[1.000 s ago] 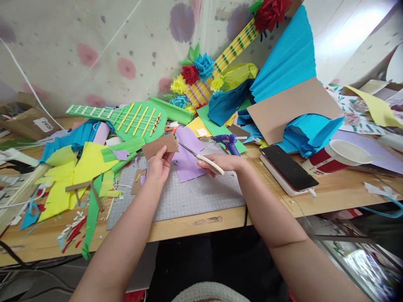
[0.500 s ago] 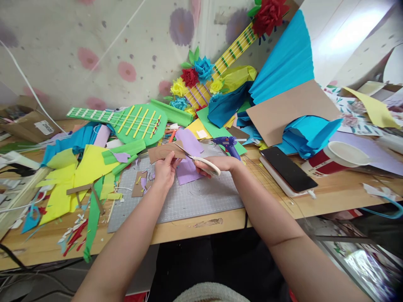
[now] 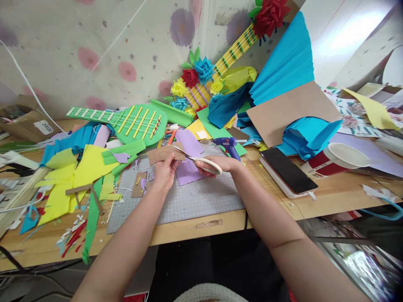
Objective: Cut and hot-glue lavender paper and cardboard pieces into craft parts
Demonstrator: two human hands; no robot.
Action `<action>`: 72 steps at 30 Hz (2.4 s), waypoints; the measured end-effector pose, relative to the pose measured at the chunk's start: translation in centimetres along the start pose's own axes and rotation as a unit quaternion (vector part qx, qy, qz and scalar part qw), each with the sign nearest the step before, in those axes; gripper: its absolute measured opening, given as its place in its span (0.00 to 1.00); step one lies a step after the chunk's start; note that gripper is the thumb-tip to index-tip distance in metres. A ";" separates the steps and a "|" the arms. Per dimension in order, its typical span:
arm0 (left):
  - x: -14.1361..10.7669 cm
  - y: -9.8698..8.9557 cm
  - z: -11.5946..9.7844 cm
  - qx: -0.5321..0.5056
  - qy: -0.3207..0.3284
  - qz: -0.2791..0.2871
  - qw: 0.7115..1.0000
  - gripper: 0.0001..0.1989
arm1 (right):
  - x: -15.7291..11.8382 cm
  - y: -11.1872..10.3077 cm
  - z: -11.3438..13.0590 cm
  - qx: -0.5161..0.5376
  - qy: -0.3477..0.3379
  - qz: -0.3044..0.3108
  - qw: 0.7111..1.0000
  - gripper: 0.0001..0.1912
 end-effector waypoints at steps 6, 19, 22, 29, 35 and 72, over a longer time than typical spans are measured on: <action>0.1 -0.1 0.1 0.003 -0.011 -0.010 1.000 0.06 | 0.1 0.0 -0.5 0.024 0.005 -0.007 1.000 0.28; -0.2 -0.1 0.2 -0.019 -0.020 0.002 1.000 0.06 | 0.3 -0.3 -1.9 0.069 0.014 -0.014 0.997 0.29; -0.1 -0.2 0.3 -0.017 -0.019 0.008 1.000 0.05 | 0.3 -0.2 -1.9 0.068 0.015 -0.018 0.997 0.29; -0.3 0.0 0.3 0.008 -0.012 0.030 0.999 0.07 | 0.2 -0.6 -1.9 -0.059 0.016 -0.029 0.998 0.30; -0.3 0.2 0.7 0.031 -0.013 0.081 0.996 0.11 | 0.4 -0.6 -1.8 -0.110 -0.012 -0.040 0.993 0.30; -0.1 -0.1 0.4 0.052 -0.044 0.074 0.995 0.07 | 0.6 -0.1 -2.1 0.069 0.016 -0.032 0.997 0.28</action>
Point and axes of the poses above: each hand's wrist, its own x-axis towards the middle knuckle, its own y-axis out of the palm, z = x × y, the point moved 2 cm from there along x, towards the middle knuckle, and after that the axes turned 10 degrees about z, right-handed, at the moved point
